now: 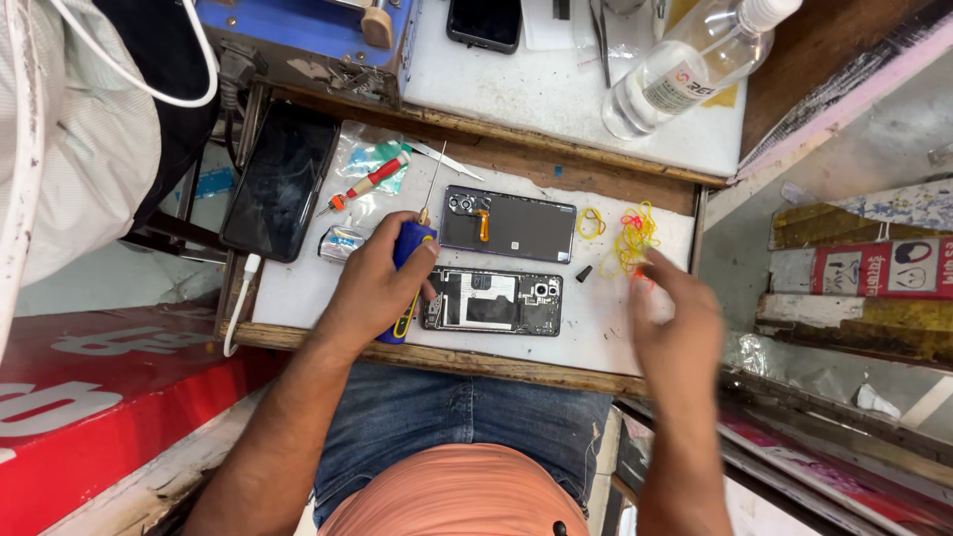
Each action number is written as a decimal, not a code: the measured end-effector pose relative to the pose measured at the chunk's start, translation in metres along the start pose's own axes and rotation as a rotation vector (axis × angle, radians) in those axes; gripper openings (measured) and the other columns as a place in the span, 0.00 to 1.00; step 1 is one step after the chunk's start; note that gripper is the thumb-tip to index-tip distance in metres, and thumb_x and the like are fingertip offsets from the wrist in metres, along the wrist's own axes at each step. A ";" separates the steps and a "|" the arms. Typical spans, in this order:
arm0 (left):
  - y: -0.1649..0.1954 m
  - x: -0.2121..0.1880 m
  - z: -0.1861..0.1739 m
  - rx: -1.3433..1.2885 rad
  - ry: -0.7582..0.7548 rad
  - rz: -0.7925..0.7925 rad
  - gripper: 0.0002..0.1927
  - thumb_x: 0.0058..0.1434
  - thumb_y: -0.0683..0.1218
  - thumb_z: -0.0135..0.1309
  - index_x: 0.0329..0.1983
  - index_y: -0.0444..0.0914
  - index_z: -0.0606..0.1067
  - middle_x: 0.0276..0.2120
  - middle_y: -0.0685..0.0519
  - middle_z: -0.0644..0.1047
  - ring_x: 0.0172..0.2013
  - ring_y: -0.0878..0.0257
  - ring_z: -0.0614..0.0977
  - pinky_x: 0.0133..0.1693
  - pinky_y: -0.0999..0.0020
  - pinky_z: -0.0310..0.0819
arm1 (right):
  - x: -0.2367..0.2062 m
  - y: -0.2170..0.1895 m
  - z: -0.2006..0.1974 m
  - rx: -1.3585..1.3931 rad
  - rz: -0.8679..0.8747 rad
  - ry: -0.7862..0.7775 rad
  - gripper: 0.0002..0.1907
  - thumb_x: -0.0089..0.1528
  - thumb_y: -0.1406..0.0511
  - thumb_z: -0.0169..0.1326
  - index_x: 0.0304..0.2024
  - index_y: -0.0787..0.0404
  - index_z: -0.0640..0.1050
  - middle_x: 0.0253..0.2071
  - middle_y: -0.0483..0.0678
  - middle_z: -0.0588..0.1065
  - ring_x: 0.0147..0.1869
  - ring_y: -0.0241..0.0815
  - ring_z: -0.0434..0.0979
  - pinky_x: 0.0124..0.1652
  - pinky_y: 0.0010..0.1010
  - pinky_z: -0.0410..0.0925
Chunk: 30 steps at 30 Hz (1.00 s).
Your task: The person uses a blue electric screwdriver to remove screws from the back cover of a smartphone. They then detach the back cover and set it aside, leaving the phone's internal components exposed on the workbench.
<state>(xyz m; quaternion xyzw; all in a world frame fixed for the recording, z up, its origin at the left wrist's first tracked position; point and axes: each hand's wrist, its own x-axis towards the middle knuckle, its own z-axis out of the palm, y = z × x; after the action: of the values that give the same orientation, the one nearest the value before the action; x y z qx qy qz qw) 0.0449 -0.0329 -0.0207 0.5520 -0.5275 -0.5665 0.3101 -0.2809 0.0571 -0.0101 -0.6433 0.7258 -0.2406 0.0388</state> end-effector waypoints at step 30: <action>-0.012 0.002 0.008 -0.497 -0.114 -0.226 0.23 0.65 0.51 0.53 0.60 0.36 0.67 0.39 0.49 0.75 0.23 0.64 0.80 0.20 0.70 0.74 | 0.044 -0.028 0.064 1.084 0.440 -0.134 0.27 0.64 0.77 0.59 0.63 0.64 0.67 0.49 0.48 0.74 0.45 0.33 0.71 0.42 0.21 0.67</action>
<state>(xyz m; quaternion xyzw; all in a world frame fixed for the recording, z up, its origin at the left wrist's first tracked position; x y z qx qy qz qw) 0.0394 -0.0300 -0.0336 0.4817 -0.3241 -0.7396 0.3406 -0.2395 -0.0052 -0.0444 -0.3798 0.6118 -0.5223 0.4568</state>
